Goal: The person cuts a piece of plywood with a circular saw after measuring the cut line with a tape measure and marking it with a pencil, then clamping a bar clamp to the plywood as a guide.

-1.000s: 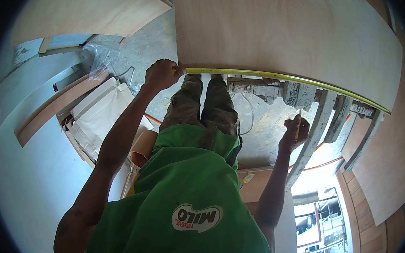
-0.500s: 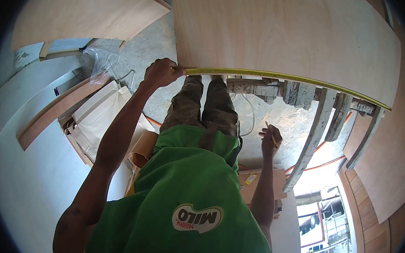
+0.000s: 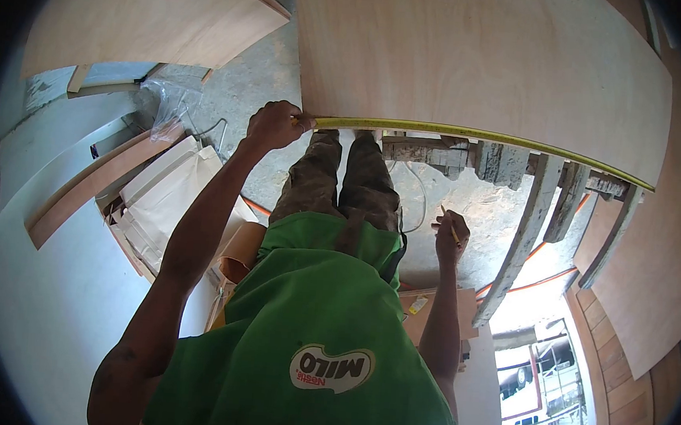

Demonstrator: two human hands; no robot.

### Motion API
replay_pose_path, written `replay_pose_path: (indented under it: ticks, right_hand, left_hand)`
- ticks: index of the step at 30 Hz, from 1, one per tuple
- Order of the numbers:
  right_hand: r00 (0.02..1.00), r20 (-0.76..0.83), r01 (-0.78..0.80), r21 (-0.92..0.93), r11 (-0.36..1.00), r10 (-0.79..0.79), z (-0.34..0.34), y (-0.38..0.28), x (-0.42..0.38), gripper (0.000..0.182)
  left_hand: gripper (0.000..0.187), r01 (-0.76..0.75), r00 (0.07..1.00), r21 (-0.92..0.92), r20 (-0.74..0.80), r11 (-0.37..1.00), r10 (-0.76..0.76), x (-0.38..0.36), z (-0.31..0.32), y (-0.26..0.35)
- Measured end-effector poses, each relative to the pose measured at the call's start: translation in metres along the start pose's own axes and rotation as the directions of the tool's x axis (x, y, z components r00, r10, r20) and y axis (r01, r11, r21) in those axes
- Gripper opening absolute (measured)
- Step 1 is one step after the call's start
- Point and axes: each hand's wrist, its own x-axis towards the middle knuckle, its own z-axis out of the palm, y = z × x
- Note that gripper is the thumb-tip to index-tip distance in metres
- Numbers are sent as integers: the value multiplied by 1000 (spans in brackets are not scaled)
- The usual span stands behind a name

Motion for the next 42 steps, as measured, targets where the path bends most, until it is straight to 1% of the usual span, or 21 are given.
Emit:
replay_pose_path:
  ticks: [3,6,8,12,14,15,17,18,20,24,27,29,37,39,42]
  right_hand:
    - [1000,11,18,15,1000,-18,1,5,3,23]
    - [1000,7,6,5,1000,-6,1,6,5,21]
    - [999,12,47,23,999,-48,2,9,5,20]
    - [996,37,75,13,997,-75,4,8,7,18]
    - [996,49,80,-56,995,-77,4,5,6,17]
    - [996,50,80,-57,995,-78,5,4,7,17]
    - [993,54,100,7,995,-100,6,9,9,16]
    - [993,55,101,7,995,-101,6,11,9,16]
    - [997,55,52,37,998,-54,6,12,9,14]
    - [996,83,12,73,997,-18,5,11,8,12]
    - [994,95,51,109,993,-61,5,6,7,12]
    - [982,126,133,60,989,-140,5,1,9,11]
    - [972,152,171,68,983,-180,12,-10,11,11]
    - [968,164,179,69,981,-188,12,-7,12,10]
    - [972,158,174,28,984,-176,14,-1,12,10]
  left_hand:
    - [41,15,999,-25,38,1000,-14,-2,-4,4]
    - [40,1,1000,-13,16,1000,-1,-1,-1,1]
    - [40,2,1000,-6,10,1000,-2,0,1,0]
    - [38,6,1000,0,9,1000,-6,1,2,-1]
    - [38,5,1000,2,6,1000,-5,2,4,-2]
    - [38,3,1000,5,3,1000,-3,2,4,-2]
    - [38,7,1000,-2,14,1000,-7,2,3,-1]
    - [38,12,1000,-8,25,1000,-12,1,2,-1]
    - [38,18,1000,-6,24,1000,-17,2,3,-2]
    - [38,6,1000,4,27,1000,-6,2,2,-1]
    - [37,0,1000,-2,10,1000,0,1,4,-2]
    - [37,-3,1000,-8,9,1000,4,1,3,-2]
    - [38,-19,1000,-45,-10,999,19,-1,2,-2]
    - [36,3,1000,-31,-4,1000,-4,0,5,-2]
    - [34,12,1000,-21,2,1000,-12,1,5,-2]
